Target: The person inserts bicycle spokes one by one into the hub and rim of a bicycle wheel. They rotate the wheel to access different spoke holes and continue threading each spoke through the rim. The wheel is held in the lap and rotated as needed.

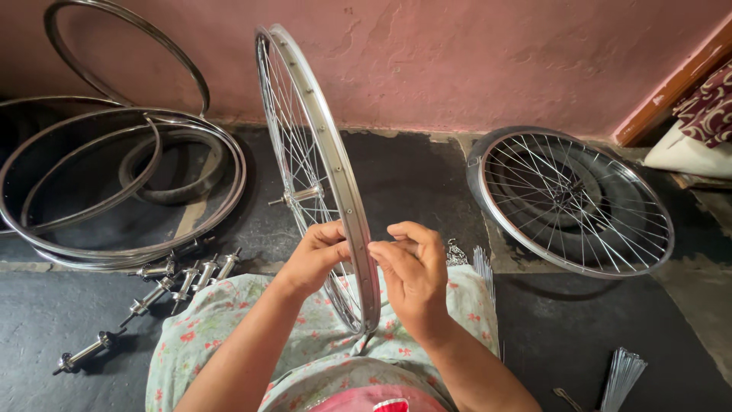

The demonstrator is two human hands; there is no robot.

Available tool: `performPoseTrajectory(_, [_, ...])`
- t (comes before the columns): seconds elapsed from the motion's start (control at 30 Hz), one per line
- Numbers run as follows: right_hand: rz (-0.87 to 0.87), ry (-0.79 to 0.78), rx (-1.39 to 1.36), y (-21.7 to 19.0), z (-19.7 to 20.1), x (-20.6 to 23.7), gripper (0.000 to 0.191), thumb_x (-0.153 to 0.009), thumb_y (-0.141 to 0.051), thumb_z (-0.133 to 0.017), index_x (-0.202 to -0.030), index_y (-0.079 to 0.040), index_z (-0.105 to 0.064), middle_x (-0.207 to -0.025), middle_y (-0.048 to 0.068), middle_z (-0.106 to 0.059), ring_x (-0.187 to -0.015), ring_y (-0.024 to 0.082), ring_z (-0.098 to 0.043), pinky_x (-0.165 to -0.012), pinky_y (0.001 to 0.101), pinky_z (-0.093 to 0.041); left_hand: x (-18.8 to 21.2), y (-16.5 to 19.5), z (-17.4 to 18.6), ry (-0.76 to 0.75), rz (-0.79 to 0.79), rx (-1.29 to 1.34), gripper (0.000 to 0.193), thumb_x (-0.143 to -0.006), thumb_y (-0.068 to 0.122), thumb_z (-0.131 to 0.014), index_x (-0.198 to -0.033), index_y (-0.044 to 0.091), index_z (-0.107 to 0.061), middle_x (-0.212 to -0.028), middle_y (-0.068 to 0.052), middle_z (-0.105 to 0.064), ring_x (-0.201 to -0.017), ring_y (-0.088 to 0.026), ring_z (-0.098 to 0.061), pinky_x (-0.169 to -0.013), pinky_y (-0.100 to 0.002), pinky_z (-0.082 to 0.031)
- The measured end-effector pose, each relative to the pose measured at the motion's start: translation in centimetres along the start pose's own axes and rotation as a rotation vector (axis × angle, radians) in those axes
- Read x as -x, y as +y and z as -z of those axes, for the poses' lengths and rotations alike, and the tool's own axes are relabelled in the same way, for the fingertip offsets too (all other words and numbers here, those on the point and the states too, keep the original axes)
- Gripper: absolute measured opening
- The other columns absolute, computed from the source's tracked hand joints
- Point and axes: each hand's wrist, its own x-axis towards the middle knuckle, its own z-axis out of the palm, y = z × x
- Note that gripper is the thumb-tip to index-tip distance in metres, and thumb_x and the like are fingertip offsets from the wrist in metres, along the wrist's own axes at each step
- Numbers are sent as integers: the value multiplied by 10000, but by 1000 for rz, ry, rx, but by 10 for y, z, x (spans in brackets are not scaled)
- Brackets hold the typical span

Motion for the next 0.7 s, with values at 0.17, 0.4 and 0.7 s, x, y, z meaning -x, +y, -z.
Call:
performPoseTrajectory(0.17, [88,-11,52,-9,-7,-8,258,-860,70,-764,-1080,-57,-720,-1265,128,-560,-1089,264,-617,-797,294,-587,0,-1,0,0,-5,14,224,-938,200,-769,-1063,19,-722,-1006,-47,-735,-928,-140,-687,-847,-314,-562])
performPoseTrajectory(0.4, [139,30,131,-12,-15,-5,276,-862,112,-752,-1118,20,-705,-1199,125,-607,-1025,262,-663,-829,333,-584,0,-8,1,25,-38,6,213,-922,186,-772,-1030,5,-746,-1027,-24,-696,-926,-141,-678,-833,-307,-561])
performPoseTrajectory(0.7, [214,12,248,-20,-15,-2,278,-857,95,-769,-1120,61,-687,-1182,141,-634,-1062,308,-670,-882,383,-573,1,-14,1,29,-81,24,238,-928,192,-775,-1039,-15,-738,-1046,-26,-656,-930,-144,-663,-813,-305,-555])
